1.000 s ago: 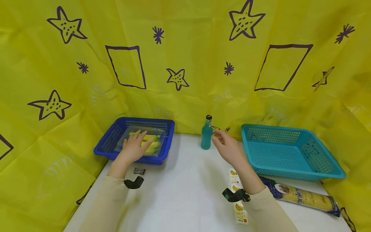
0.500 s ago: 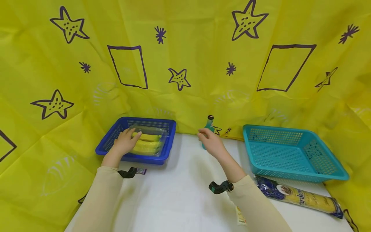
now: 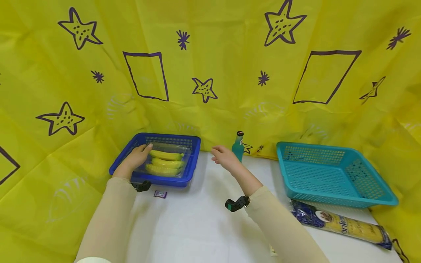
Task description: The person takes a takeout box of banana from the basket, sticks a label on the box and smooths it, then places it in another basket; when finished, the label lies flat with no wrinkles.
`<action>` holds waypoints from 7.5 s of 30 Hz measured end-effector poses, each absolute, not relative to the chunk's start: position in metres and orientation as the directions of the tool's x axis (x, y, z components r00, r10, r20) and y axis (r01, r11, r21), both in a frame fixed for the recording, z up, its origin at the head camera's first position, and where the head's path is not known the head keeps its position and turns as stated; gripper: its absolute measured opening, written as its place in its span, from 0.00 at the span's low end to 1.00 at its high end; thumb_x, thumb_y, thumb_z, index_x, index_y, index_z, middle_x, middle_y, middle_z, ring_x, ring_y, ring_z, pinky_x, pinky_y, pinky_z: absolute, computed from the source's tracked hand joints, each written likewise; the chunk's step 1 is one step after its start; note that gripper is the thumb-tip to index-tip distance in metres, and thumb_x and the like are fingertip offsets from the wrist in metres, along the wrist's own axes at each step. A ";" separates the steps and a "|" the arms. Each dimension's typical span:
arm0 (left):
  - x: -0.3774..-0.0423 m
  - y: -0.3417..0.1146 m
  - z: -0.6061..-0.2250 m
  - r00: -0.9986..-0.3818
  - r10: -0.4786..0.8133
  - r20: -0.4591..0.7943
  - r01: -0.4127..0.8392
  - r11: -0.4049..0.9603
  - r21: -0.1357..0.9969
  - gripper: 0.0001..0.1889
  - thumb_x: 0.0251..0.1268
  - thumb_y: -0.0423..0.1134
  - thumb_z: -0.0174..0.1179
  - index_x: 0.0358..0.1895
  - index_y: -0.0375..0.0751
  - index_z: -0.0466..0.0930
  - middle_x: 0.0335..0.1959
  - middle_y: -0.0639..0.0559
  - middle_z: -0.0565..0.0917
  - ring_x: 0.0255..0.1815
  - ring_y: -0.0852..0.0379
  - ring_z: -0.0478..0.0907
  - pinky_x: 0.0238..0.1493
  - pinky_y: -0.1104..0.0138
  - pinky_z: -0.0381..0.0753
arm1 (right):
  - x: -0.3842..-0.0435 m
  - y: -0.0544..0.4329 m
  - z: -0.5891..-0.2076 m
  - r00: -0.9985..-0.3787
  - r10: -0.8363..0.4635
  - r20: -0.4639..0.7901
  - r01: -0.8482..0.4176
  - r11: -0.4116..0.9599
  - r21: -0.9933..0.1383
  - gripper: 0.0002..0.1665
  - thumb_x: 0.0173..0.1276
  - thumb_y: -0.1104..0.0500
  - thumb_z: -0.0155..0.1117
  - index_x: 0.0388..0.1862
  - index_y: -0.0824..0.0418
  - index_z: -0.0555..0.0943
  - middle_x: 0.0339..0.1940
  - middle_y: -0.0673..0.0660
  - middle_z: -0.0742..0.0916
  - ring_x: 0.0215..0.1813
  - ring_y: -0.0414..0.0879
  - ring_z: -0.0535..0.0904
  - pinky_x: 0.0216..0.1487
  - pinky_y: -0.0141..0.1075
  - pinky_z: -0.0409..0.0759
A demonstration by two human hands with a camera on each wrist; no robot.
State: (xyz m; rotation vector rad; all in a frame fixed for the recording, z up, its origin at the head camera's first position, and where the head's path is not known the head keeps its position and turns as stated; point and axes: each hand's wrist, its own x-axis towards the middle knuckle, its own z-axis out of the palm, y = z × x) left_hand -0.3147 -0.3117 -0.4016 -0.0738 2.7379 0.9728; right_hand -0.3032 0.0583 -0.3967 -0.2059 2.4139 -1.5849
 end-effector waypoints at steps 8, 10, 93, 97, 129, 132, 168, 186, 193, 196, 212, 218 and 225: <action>-0.319 -0.323 -0.400 -0.953 0.030 -0.303 -0.179 0.750 0.637 0.54 0.66 0.77 0.20 0.79 0.34 0.32 0.80 0.30 0.35 0.79 0.28 0.32 0.76 0.35 0.40 | -0.317 0.045 -0.400 -0.940 -0.268 -0.211 0.129 0.294 -0.947 0.30 0.79 0.48 0.50 0.72 0.62 0.68 0.68 0.63 0.77 0.62 0.55 0.80 0.65 0.43 0.79; -0.321 -0.326 -0.400 -0.950 0.027 -0.311 -0.189 0.741 0.644 0.53 0.67 0.76 0.19 0.79 0.33 0.32 0.80 0.29 0.35 0.79 0.27 0.32 0.76 0.35 0.39 | -0.318 0.038 -0.400 -0.937 -0.279 -0.212 0.139 0.259 -0.956 0.30 0.79 0.49 0.49 0.72 0.64 0.67 0.69 0.64 0.77 0.62 0.55 0.80 0.66 0.44 0.78; -0.331 -0.339 -0.425 -0.917 -0.068 -0.393 -0.304 0.758 0.577 0.53 0.68 0.73 0.12 0.78 0.27 0.36 0.78 0.27 0.43 0.78 0.27 0.40 0.78 0.39 0.43 | -0.315 -0.089 -0.429 -0.865 -0.232 -0.444 0.494 -0.245 -0.834 0.45 0.75 0.42 0.50 0.80 0.63 0.50 0.83 0.64 0.49 0.83 0.60 0.40 0.82 0.56 0.39; -0.332 -0.338 -0.426 -0.916 -0.078 -0.392 -0.312 0.752 0.580 0.52 0.69 0.73 0.12 0.78 0.27 0.37 0.78 0.27 0.43 0.78 0.27 0.40 0.78 0.39 0.44 | -0.315 -0.089 -0.430 -0.854 -0.252 -0.456 0.511 -0.235 -0.827 0.45 0.76 0.42 0.50 0.81 0.63 0.48 0.82 0.65 0.49 0.82 0.63 0.41 0.81 0.59 0.39; -0.326 -0.336 -0.390 -0.947 -0.084 -0.310 -0.274 0.714 0.644 0.51 0.70 0.72 0.15 0.78 0.28 0.32 0.79 0.28 0.38 0.78 0.27 0.38 0.77 0.37 0.44 | -0.314 -0.069 -0.416 -0.872 -0.343 -0.349 0.428 -0.190 -0.884 0.38 0.76 0.46 0.51 0.79 0.58 0.57 0.81 0.57 0.60 0.74 0.65 0.65 0.71 0.59 0.69; -0.324 -0.334 -0.383 -0.947 -0.088 -0.310 -0.279 0.704 0.653 0.51 0.69 0.73 0.16 0.78 0.31 0.29 0.79 0.29 0.34 0.78 0.27 0.35 0.76 0.35 0.43 | -0.315 -0.065 -0.413 -0.885 -0.312 -0.345 0.417 -0.204 -0.886 0.37 0.75 0.48 0.54 0.78 0.59 0.60 0.80 0.60 0.62 0.71 0.63 0.70 0.66 0.56 0.76; -0.277 -0.241 -0.368 -0.994 0.108 -0.029 0.031 0.513 0.858 0.45 0.72 0.71 0.29 0.81 0.44 0.39 0.81 0.35 0.47 0.71 0.27 0.61 0.67 0.38 0.68 | -0.271 0.072 -0.386 -0.964 -0.241 -0.112 0.124 -0.036 -0.992 0.33 0.76 0.49 0.54 0.77 0.43 0.60 0.74 0.56 0.67 0.53 0.51 0.75 0.49 0.37 0.85; -0.245 -0.149 -0.400 -0.991 0.101 0.087 0.116 0.334 0.935 0.34 0.76 0.67 0.33 0.75 0.54 0.58 0.61 0.42 0.72 0.55 0.44 0.72 0.57 0.50 0.78 | -0.237 0.156 -0.399 -0.992 -0.106 -0.074 0.071 0.034 -0.997 0.35 0.79 0.42 0.47 0.80 0.40 0.51 0.82 0.53 0.54 0.72 0.57 0.62 0.63 0.54 0.74; -0.237 -0.123 -0.422 -0.992 0.034 0.118 0.122 0.309 0.943 0.29 0.78 0.62 0.35 0.72 0.51 0.64 0.69 0.43 0.69 0.66 0.42 0.67 0.67 0.43 0.66 | -0.225 0.174 -0.415 -0.996 -0.053 -0.077 0.073 0.087 -0.994 0.35 0.79 0.38 0.41 0.81 0.37 0.49 0.84 0.51 0.49 0.82 0.60 0.46 0.71 0.66 0.61; -0.236 -0.113 -0.431 -0.994 0.009 0.112 0.110 0.285 0.952 0.28 0.78 0.60 0.37 0.71 0.49 0.64 0.66 0.42 0.72 0.64 0.43 0.69 0.66 0.45 0.68 | -0.220 0.177 -0.422 -0.998 -0.013 -0.069 0.067 0.097 -0.993 0.33 0.79 0.38 0.40 0.80 0.35 0.50 0.84 0.50 0.50 0.80 0.59 0.51 0.64 0.58 0.69; -0.224 -0.092 -0.472 -0.986 0.101 0.129 0.139 0.091 0.986 0.32 0.78 0.59 0.39 0.75 0.44 0.55 0.77 0.42 0.59 0.78 0.40 0.54 0.78 0.41 0.51 | -0.209 0.186 -0.456 -0.998 0.063 -0.009 0.011 0.019 -1.000 0.34 0.80 0.41 0.42 0.81 0.46 0.55 0.83 0.50 0.55 0.83 0.53 0.45 0.80 0.58 0.46; -0.224 -0.090 -0.482 -0.978 0.165 0.126 0.137 0.063 0.988 0.34 0.79 0.60 0.36 0.80 0.49 0.46 0.81 0.49 0.50 0.82 0.43 0.45 0.79 0.42 0.44 | -0.208 0.186 -0.465 -0.997 0.077 0.013 -0.013 -0.001 -1.000 0.35 0.81 0.42 0.40 0.81 0.51 0.53 0.83 0.49 0.52 0.83 0.52 0.41 0.81 0.58 0.40; -0.224 -0.090 -0.491 -0.957 0.248 0.148 0.168 0.059 0.984 0.34 0.79 0.59 0.32 0.81 0.53 0.37 0.83 0.52 0.40 0.83 0.45 0.32 0.78 0.38 0.33 | -0.208 0.188 -0.477 -0.994 -0.088 0.059 -0.052 -0.085 -0.995 0.39 0.82 0.40 0.31 0.83 0.53 0.38 0.84 0.49 0.40 0.83 0.52 0.32 0.80 0.58 0.30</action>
